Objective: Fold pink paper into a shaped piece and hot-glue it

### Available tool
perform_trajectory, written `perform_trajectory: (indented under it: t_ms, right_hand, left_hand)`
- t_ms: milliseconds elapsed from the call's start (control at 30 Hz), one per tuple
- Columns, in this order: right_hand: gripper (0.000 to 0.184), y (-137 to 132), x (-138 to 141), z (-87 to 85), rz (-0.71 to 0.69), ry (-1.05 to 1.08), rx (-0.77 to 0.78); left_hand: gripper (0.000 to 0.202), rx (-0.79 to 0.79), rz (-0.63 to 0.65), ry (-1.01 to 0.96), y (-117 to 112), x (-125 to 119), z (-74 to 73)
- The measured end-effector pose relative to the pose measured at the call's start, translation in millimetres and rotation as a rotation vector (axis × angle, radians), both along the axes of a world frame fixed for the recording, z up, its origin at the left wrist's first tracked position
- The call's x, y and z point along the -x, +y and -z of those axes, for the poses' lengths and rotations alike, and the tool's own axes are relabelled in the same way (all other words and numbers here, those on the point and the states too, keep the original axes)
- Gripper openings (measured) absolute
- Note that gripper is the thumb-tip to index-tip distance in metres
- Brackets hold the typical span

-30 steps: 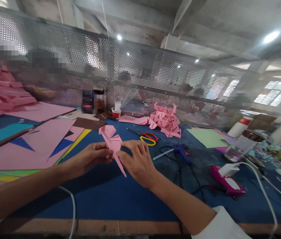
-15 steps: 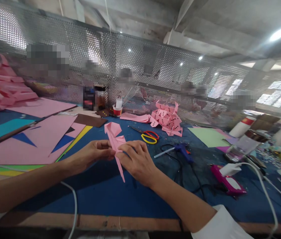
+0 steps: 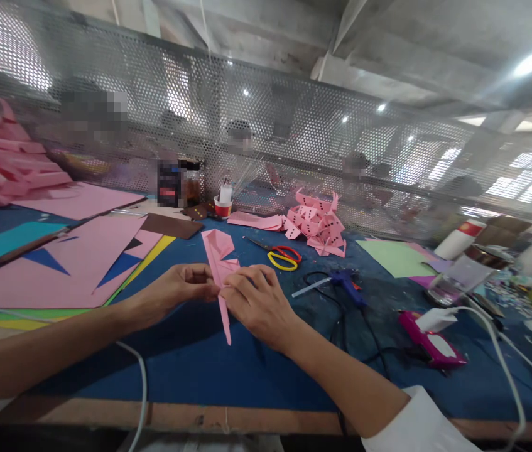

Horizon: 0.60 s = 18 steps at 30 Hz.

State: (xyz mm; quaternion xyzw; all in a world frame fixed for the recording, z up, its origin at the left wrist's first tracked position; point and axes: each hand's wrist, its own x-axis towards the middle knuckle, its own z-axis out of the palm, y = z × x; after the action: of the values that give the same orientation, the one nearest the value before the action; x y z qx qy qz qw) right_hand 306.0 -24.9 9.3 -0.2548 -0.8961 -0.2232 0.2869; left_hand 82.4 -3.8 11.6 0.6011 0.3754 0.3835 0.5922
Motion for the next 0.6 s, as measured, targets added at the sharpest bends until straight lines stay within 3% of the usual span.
perform_trajectory:
  t_ms: [600]
  right_hand:
    - [0.015, -3.1, 2.5, -1.5, -0.010, 0.001, 0.036]
  left_hand:
    - [0.024, -0.122, 0.049, 0.078, 2.7, -0.4, 8.4]
